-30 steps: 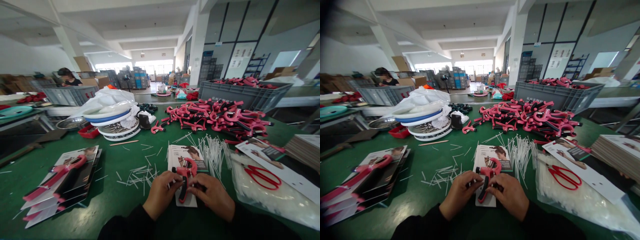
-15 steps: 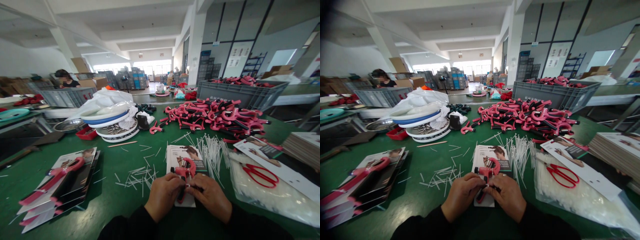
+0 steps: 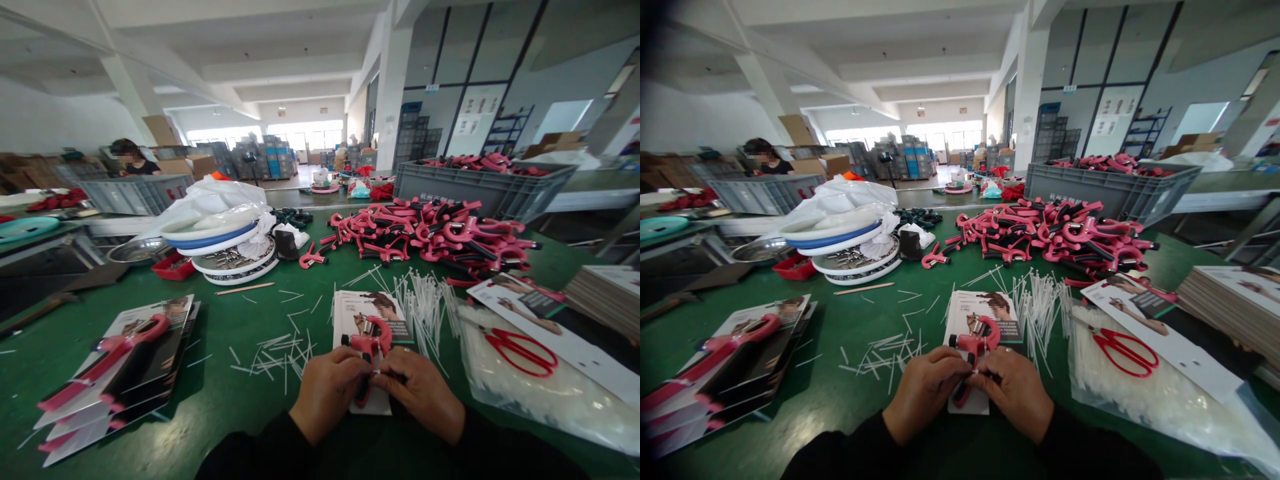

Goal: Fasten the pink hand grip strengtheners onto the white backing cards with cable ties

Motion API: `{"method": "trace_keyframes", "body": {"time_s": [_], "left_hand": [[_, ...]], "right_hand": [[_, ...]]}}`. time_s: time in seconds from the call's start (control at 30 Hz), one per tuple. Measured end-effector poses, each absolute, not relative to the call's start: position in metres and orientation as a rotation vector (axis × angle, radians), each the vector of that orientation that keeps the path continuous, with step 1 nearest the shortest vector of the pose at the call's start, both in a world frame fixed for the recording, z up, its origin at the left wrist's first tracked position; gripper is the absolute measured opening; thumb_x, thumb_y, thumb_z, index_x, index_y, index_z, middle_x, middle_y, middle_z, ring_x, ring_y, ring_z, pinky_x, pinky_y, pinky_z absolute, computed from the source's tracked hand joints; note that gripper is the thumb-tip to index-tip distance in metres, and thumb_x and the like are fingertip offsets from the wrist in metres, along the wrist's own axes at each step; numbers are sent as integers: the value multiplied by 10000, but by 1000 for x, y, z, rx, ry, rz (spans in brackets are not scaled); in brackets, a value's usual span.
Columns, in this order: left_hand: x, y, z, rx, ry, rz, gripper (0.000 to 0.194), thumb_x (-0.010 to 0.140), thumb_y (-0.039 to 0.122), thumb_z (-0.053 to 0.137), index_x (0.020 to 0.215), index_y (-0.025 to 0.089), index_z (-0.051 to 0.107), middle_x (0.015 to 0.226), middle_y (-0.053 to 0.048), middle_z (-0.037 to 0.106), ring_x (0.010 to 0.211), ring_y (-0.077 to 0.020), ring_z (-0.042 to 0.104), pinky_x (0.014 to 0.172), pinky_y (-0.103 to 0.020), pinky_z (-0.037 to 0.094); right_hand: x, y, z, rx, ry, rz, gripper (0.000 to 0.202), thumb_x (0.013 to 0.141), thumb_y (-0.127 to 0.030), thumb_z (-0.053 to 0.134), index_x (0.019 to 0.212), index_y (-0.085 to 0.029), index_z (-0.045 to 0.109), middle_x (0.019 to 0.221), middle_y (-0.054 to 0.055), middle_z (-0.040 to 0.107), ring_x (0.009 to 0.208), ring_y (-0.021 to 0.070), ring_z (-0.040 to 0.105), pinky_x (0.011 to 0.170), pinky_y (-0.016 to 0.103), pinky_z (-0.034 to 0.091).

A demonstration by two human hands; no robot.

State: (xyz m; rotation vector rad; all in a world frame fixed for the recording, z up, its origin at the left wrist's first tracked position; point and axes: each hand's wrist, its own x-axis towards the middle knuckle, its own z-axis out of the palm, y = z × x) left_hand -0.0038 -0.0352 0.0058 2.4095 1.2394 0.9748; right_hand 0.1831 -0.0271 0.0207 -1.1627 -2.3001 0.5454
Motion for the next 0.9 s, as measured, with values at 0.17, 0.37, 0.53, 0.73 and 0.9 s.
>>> {"method": "trace_keyframes", "body": {"time_s": [0.17, 0.37, 0.53, 0.73, 0.9], "left_hand": [[-3, -34, 5, 2370, 1222, 998, 202, 839, 176, 484, 893, 239, 668, 882, -19, 671, 754, -126, 627, 650, -198, 465], [-1, -32, 4, 2133, 1095, 1060, 165, 820, 147, 532, 851, 211, 681, 833, -20, 677, 785, -121, 618, 713, -199, 461], [0, -29, 4, 1937, 1102, 1045, 114, 782, 201, 602, 862, 197, 684, 825, -18, 691, 764, -135, 622, 719, -221, 465], [3, -29, 8, 1944, 1139, 1015, 88, 782, 225, 600, 797, 181, 674, 785, -18, 670, 745, -135, 600, 690, -218, 445], [7, -30, 12, 2068, 1079, 983, 125, 818, 228, 531, 746, 165, 612, 754, -20, 602, 723, -127, 552, 666, -215, 420]], "right_hand": [[182, -25, 23, -1157, -2362, 522, 322, 881, -403, 437, 721, -212, 641, 703, 1, 630, 709, 137, 563, 644, 241, 409], [181, -16, 28, -1192, -2449, 567, 319, 848, -410, 493, 669, -182, 626, 646, -10, 609, 623, 123, 547, 578, 224, 383], [176, -12, 27, -1216, -2520, 538, 245, 788, -383, 593, 643, -191, 638, 640, -14, 621, 628, 133, 564, 592, 232, 385], [183, -22, 31, -1211, -2420, 537, 213, 759, -399, 628, 711, -192, 623, 665, -18, 608, 644, 135, 554, 593, 234, 404], [194, -33, 31, -1091, -2426, 469, 220, 893, -243, 402, 906, -196, 617, 852, 38, 644, 804, 158, 575, 734, 279, 441]]}}
